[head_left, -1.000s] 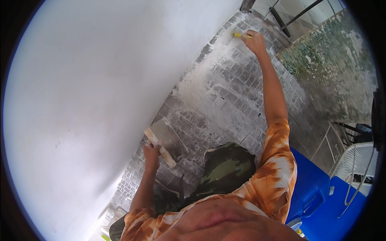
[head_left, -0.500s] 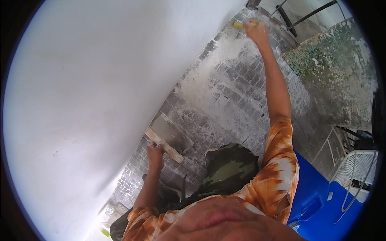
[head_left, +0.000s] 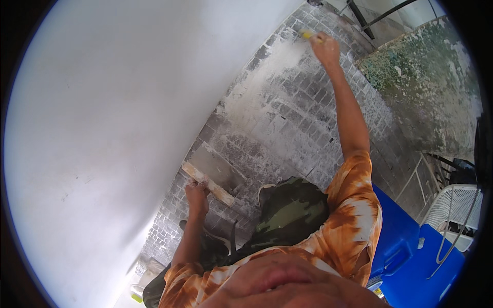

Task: The person sits on the floor and applies grout to the gaps between wall tiles using a trowel and a brush. They repeatedly scoop grout from a bag, spread it over the tile joints, and smooth the surface.

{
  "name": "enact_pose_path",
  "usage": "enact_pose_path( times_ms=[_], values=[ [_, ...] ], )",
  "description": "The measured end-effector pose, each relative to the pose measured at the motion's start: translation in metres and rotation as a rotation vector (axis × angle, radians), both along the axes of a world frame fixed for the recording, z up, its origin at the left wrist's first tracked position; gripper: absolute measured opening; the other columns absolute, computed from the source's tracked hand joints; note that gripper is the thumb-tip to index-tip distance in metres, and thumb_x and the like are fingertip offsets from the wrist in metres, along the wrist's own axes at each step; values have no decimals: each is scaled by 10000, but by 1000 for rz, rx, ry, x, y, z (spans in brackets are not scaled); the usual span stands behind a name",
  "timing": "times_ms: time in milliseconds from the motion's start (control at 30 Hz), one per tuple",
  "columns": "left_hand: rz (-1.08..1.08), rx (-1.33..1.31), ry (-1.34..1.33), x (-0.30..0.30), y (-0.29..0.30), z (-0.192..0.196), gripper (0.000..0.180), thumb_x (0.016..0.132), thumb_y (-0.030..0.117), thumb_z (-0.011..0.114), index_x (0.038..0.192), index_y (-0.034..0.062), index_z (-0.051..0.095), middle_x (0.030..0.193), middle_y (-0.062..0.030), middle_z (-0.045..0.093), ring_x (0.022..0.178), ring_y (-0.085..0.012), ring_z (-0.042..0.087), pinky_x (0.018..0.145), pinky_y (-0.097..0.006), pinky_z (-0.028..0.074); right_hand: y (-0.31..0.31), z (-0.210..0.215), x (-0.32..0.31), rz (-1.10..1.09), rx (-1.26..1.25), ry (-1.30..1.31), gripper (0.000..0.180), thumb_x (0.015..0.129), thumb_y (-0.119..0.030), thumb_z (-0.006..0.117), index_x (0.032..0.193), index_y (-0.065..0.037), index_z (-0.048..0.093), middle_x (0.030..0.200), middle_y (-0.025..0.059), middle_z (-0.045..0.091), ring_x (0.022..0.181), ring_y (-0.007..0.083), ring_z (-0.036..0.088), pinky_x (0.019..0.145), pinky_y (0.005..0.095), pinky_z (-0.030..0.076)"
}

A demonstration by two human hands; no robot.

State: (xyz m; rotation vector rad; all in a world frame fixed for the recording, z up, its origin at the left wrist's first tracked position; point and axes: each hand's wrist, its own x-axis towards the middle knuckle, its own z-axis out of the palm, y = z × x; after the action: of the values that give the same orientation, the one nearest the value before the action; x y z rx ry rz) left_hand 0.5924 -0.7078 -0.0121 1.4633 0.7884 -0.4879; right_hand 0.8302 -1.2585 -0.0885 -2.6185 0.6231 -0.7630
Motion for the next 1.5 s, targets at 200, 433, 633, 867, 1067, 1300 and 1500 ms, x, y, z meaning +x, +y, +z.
enact_pose_path(
  times_ms=[200,433,633,867,1067,1300,1500],
  values=[
    [-34,-4,-36,-2,0,2,317,929,33,625,1232,-16,545,1111,-89,638,922,-179,648,765,-339,559,-10,29,-12,-170,102,-113,365,867,-399,603,990,-91,757,913,225,721,835,407,704,745,481,557],
    [118,-45,-37,-3,-7,5,336,923,-27,577,1255,-10,528,1153,-97,623,951,-207,652,734,-341,571,11,26,-30,77,235,141,348,873,-368,585,920,-55,730,849,245,699,818,448,676,738,488,537],
    [141,-84,-75,-4,-7,13,341,928,-9,584,1263,-5,522,1157,-99,623,958,-214,657,740,-352,581,25,57,-39,-175,213,143,402,892,-396,538,931,-44,728,892,262,697,845,447,672,784,505,525],
    [120,-79,-49,-4,-9,13,356,934,-3,583,1283,-9,512,1159,-111,622,974,-222,656,768,-363,578,43,39,-80,-175,230,59,380,908,-401,569,904,-54,724,864,231,710,791,434,682,699,497,534],
    [120,-148,-89,-5,-13,16,357,931,-28,573,1284,-23,511,1164,-115,617,982,-213,647,761,-350,564,57,53,-98,-15,135,150,400,904,-419,597,884,-39,719,825,237,700,737,425,678,667,494,525],
    [124,-115,-96,-13,-11,13,368,927,-33,568,1289,-34,506,1162,-120,615,982,-211,640,762,-351,556,27,65,-102,-300,403,75,329,869,-359,604,914,-73,759,856,236,706,813,418,684,710,471,525],
    [78,-121,-82,-18,-15,8,367,924,-17,579,1285,-36,517,1145,-116,622,957,-206,642,764,-353,553,15,67,-96,-284,499,77,391,816,-344,621,897,21,735,885,251,711,845,409,697,732,478,527]
  ],
)
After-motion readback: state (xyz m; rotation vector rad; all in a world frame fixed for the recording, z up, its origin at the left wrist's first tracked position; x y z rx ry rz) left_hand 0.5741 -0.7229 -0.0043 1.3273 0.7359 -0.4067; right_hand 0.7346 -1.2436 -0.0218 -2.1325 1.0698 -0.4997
